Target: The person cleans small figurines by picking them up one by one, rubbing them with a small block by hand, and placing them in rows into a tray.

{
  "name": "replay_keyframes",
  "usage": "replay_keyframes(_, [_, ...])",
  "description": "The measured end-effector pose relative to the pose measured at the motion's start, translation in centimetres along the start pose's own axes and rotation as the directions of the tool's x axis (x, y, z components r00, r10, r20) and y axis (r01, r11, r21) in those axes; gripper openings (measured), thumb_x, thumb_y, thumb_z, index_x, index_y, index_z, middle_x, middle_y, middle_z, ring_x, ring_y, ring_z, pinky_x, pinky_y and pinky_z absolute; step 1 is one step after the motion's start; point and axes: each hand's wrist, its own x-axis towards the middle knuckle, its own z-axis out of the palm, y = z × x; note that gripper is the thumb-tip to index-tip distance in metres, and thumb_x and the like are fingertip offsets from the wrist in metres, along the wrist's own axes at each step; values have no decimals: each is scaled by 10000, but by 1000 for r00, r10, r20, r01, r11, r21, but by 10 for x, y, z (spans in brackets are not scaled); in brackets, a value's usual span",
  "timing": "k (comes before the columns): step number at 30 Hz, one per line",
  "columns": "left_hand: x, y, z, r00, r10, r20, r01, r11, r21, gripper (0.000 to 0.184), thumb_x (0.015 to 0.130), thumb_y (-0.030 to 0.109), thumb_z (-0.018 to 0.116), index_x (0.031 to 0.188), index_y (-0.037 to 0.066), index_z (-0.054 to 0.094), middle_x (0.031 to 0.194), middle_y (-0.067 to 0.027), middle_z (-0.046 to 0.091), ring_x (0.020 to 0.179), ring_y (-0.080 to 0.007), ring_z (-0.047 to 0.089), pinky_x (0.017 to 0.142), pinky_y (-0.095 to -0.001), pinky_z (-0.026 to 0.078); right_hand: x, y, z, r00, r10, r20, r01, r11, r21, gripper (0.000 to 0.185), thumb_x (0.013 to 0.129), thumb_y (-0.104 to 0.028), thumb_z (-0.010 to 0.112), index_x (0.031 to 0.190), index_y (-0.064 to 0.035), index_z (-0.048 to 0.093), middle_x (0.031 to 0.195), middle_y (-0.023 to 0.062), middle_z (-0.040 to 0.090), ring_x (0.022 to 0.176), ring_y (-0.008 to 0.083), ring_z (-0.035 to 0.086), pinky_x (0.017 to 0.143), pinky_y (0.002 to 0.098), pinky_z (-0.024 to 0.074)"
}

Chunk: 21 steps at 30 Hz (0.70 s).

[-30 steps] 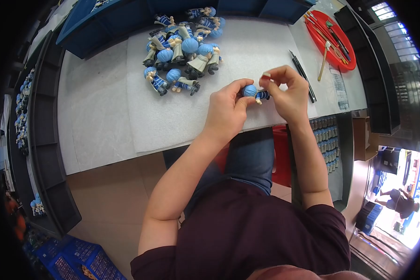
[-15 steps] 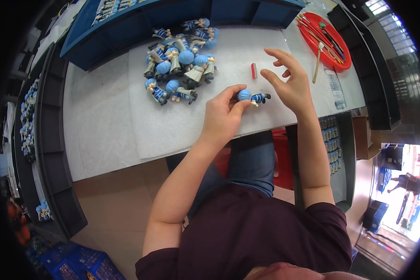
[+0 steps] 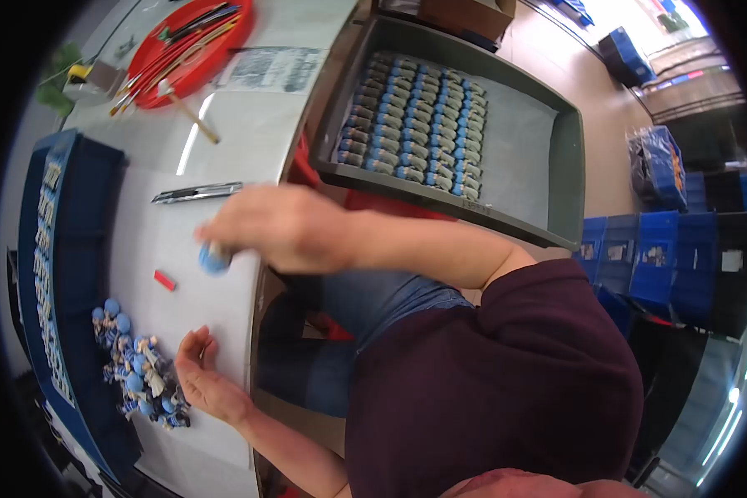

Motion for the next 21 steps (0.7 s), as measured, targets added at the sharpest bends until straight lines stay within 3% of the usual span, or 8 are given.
replay_keyframes(2, [0,0,-1,999,-10,-34,12,999,44,434,973,319,318,1071,-42,538,982,-142,603,910,-199,568,809,-278,443,-13,25,-62,972,102,-211,-150,962,-229,357,670,63,647,1008,-48,616,946,100,622,858,251,600,751,329,488])
replay_keyframes(3, [1,0,1,999,-15,-36,19,996,90,428,974,315,316,1078,-38,536,985,-138,603,916,-195,564,812,-279,435,-43,55,-131,927,208,-311,-337,824,-455,350,680,39,663,1010,-73,631,962,93,628,858,232,603,751,316,487])
replay_keyframes(4, [0,2,2,999,-28,-45,33,995,95,417,973,306,321,1090,-36,529,987,-137,604,929,-188,558,816,-279,423,-64,67,-161,841,336,-423,-508,761,-405,320,665,-11,671,973,-95,649,914,94,640,863,275,588,766,327,477])
replay_keyframes(6, [1,3,1,999,-24,-43,30,992,121,414,973,302,321,1092,-36,529,987,-137,603,925,-186,558,814,-275,423,-126,91,-231,845,327,-422,-533,466,-706,330,643,-87,707,966,-146,670,918,84,649,864,270,586,788,355,461])
replay_keyframes(8, [1,3,3,999,-2,-51,9,990,139,406,972,293,325,1091,-36,531,983,-137,602,914,-180,558,802,-260,422,-185,88,-274,647,576,-499,-686,156,-710,317,657,-119,706,966,-179,671,914,83,650,879,264,591,784,365,461])
replay_keyframes(12, [2,4,6,996,9,-88,7,985,174,396,969,287,342,1075,-38,542,964,-131,600,902,-173,557,790,-252,424,-282,74,-299,155,863,-481,-811,-167,-561,296,690,-136,696,980,-179,655,975,82,650,957,262,598,803,371,472])
replay_keyframes(15, [2,5,7,996,28,-89,-8,977,213,390,968,282,347,1070,-40,542,963,-134,596,898,-172,555,788,-251,425,-305,60,-287,-12,931,-366,-793,-232,-563,297,697,-95,691,989,-114,640,976,119,649,946,238,616,798,346,482])
replay_keyframes(21, [0,1,4,994,27,-104,-4,978,209,357,959,251,369,1062,-44,541,973,-131,594,908,-184,551,781,-268,431,-318,66,-275,-47,980,-195,-720,-169,-673,297,625,-138,702,914,-103,644,934,111,651,893,283,616,751,380,489])
